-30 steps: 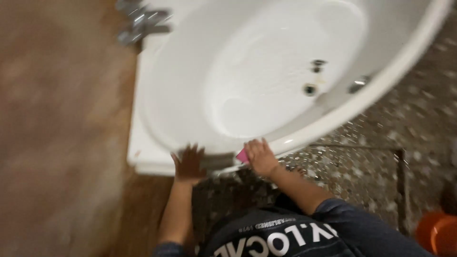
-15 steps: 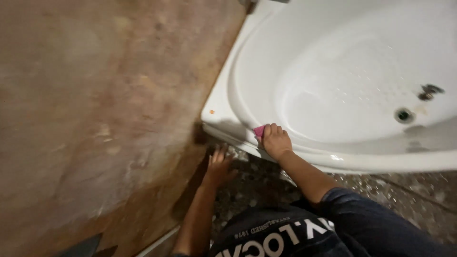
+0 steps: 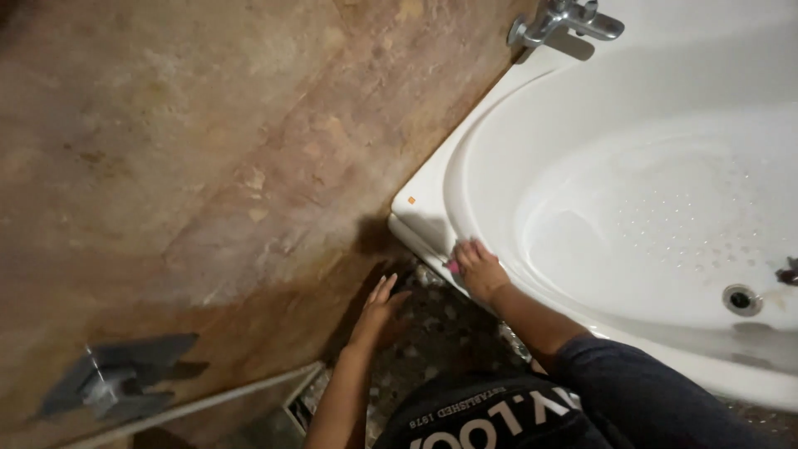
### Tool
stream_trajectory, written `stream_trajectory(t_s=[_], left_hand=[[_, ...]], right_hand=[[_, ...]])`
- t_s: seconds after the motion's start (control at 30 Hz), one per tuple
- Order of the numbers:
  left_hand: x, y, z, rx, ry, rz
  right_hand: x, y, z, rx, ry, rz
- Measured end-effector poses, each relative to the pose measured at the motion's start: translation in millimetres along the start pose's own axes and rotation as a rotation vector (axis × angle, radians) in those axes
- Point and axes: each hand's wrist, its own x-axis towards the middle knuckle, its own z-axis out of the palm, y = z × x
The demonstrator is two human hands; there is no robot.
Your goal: The person scrubs the rim and interior of a white bathtub with a pink sponge, then rinses the tub using a pink scoop filled with water. They then scrub the tiled wall above the tub with a purple brush.
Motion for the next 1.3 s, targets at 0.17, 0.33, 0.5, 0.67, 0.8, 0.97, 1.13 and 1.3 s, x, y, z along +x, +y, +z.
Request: stream_trajectory(t_s=[0.17,0.33,0.5,0.67,0.8,0.97,1.13,1.3], left_hand=[[5,27,45,0.058,0.263,0.19],[9,72,32,-0.158,0.2,0.091],[35,73,25,-0.328,0.178,0.017],[54,26,2,-0.331,0.061,-0.029],[67,-8,-1,-0.237,0.133,0.118],[80,-17,-32,-0.324,-0.027,0.116],[98,-38,-19,-0.502,0.027,0.415],[128,-42,19,-0.391,0.015,0.392]], right_hand=[[-34,17,-8,0.08,-0.104,-0.173],[-2,45,5,0.214,0.74,0.01],[36,21,-17,0.09,0.671,-0.091],[49,-20,9,-0.094,0.47,0.076],[130,5,-1,-0.175,-0.206,0.195],[195,75,-62,0.01,-0.253,0.446],[176,45,-76,-0.102,-0.609,0.246],[192,88,-60,-0.121,-0.46,0.352]])
